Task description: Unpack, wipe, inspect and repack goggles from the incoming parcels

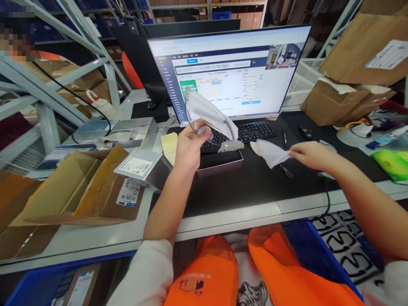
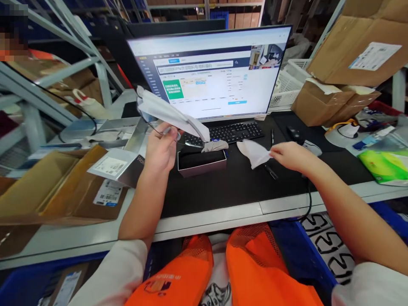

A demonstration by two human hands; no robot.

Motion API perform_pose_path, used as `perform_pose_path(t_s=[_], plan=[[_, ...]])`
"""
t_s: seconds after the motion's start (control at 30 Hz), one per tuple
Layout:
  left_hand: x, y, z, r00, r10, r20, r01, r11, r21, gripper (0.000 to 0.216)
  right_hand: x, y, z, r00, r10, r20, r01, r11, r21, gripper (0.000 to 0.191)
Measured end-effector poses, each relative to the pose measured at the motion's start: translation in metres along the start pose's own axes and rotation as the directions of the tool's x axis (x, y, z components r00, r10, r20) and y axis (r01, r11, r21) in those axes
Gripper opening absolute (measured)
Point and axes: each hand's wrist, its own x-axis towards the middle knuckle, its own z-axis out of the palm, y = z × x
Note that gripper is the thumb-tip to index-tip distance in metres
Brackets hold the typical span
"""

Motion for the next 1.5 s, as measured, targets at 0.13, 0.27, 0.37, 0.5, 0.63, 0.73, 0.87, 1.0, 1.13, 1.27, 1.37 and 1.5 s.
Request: perform_pose_path(t_s=[0.13,0.27,0.37,0.5,0.63,0.73,0.87,1.0,1.13,1.27,1.37,1.5], plan=[[-0.019,-0.006,0.022,0.997,-0.032,0.072,0.038,0.996,-0.083,0.040,0.001,-0.053,-0.020,0.997,0.039,0.068,-0.045,0.996,0.082,0.035],[-0.040,-0.013,0.041,0.989,-0.057,0.136,0.073,0.991,-0.112,0.039,0.007,-0.113,-0.027,0.987,-0.057,0.149,0.010,0.954,0.300,0.038],[-0.047,-0.015,0.045,0.983,-0.060,0.172,0.073,0.995,-0.068,0.038,0.009,-0.134,-0.028,0.978,-0.118,0.169,0.030,0.892,0.451,0.035],[-0.045,-0.012,0.039,0.982,-0.050,0.181,0.053,0.999,-0.011,0.037,0.009,-0.136,-0.030,0.988,-0.119,0.095,0.045,0.823,0.567,0.040],[-0.040,-0.008,0.037,0.975,-0.119,0.186,0.140,0.984,-0.108,0.036,0.010,-0.138,-0.027,0.993,-0.119,-0.015,0.103,0.786,0.609,0.042],[-0.038,-0.006,0.040,0.890,-0.351,0.289,0.429,0.860,-0.276,0.033,0.010,-0.143,-0.022,0.985,-0.141,-0.095,0.170,0.771,0.613,0.041],[-0.035,-0.005,0.041,0.813,-0.515,0.272,0.582,0.735,-0.347,0.037,0.010,-0.148,-0.018,0.974,-0.192,-0.121,0.226,0.783,0.580,0.037],[-0.034,-0.008,0.042,0.937,-0.346,0.056,0.346,0.887,-0.307,0.040,0.012,-0.148,-0.015,0.974,-0.194,-0.113,0.224,0.805,0.549,0.038],[-0.037,-0.009,0.046,0.976,-0.210,0.058,0.217,0.939,-0.268,0.042,0.016,-0.148,-0.012,0.978,-0.156,-0.135,0.206,0.770,0.604,0.043],[-0.040,-0.005,0.048,0.931,-0.324,0.170,0.363,0.875,-0.319,0.040,0.018,-0.148,-0.009,0.986,-0.113,-0.126,0.169,0.680,0.714,0.044],[-0.041,-0.004,0.046,0.903,-0.378,0.206,0.425,0.856,-0.295,0.042,0.020,-0.146,-0.009,0.994,-0.066,-0.092,0.113,0.640,0.760,0.040],[-0.041,-0.009,0.042,0.916,-0.323,0.238,0.377,0.896,-0.235,0.047,0.022,-0.146,-0.013,0.990,-0.112,0.087,-0.004,0.594,0.805,0.024]])
